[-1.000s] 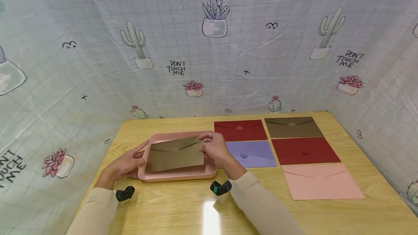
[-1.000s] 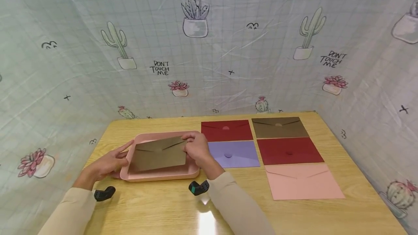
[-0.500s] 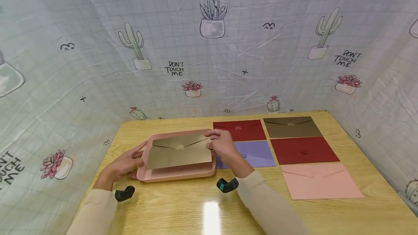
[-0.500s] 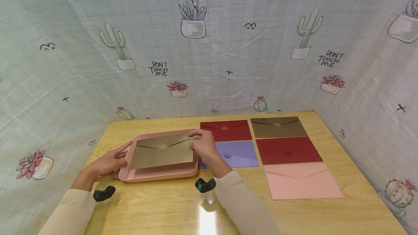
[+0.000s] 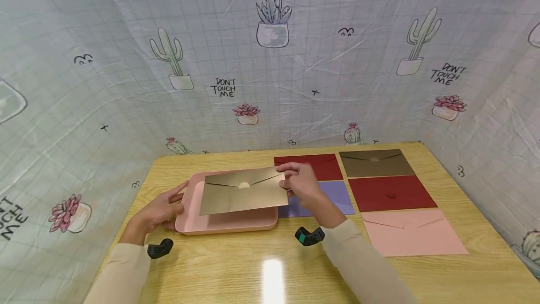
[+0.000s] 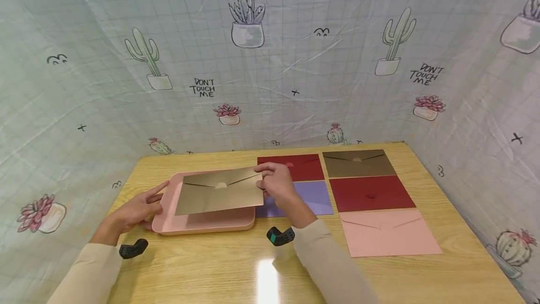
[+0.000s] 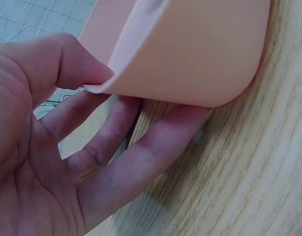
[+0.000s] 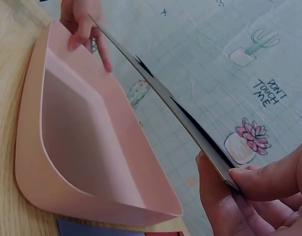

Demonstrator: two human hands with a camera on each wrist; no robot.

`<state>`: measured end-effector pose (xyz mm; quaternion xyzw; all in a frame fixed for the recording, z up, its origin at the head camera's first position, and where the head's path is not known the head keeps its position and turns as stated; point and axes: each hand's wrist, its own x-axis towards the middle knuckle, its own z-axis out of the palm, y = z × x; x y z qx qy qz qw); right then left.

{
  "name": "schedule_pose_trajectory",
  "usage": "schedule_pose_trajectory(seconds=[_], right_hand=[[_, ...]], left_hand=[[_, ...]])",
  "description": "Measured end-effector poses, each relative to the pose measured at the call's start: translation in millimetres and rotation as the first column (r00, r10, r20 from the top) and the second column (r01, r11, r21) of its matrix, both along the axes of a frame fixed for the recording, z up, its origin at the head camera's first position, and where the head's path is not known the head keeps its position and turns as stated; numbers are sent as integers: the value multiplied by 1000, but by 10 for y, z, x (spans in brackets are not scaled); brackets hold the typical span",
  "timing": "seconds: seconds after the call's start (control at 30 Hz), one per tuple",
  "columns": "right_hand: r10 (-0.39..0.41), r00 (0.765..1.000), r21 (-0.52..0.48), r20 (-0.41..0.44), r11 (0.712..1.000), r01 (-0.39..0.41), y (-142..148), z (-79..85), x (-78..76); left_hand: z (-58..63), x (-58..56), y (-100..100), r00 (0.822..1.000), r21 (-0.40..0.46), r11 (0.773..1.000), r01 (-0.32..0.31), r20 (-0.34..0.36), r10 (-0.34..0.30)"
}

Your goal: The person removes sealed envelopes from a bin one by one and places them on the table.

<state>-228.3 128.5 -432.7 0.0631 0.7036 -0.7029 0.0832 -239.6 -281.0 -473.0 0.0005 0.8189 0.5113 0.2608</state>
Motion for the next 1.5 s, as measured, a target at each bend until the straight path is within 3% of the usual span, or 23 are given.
schedule_pose_trajectory(seconds=[0.53, 0.83, 1.5], right_hand=[[-10, 1000, 62, 10, 998, 9, 460, 5, 171], [0, 1000, 137, 23, 991, -3, 741, -36, 295], [2, 999, 137, 47, 990, -9, 1122, -57, 514]], left_hand=[[27, -5, -36, 1000, -50, 999, -18, 1, 18], [29, 38, 9, 998, -79, 996, 33, -43, -37], [49, 46, -29, 998, -58, 998, 9, -54, -12]])
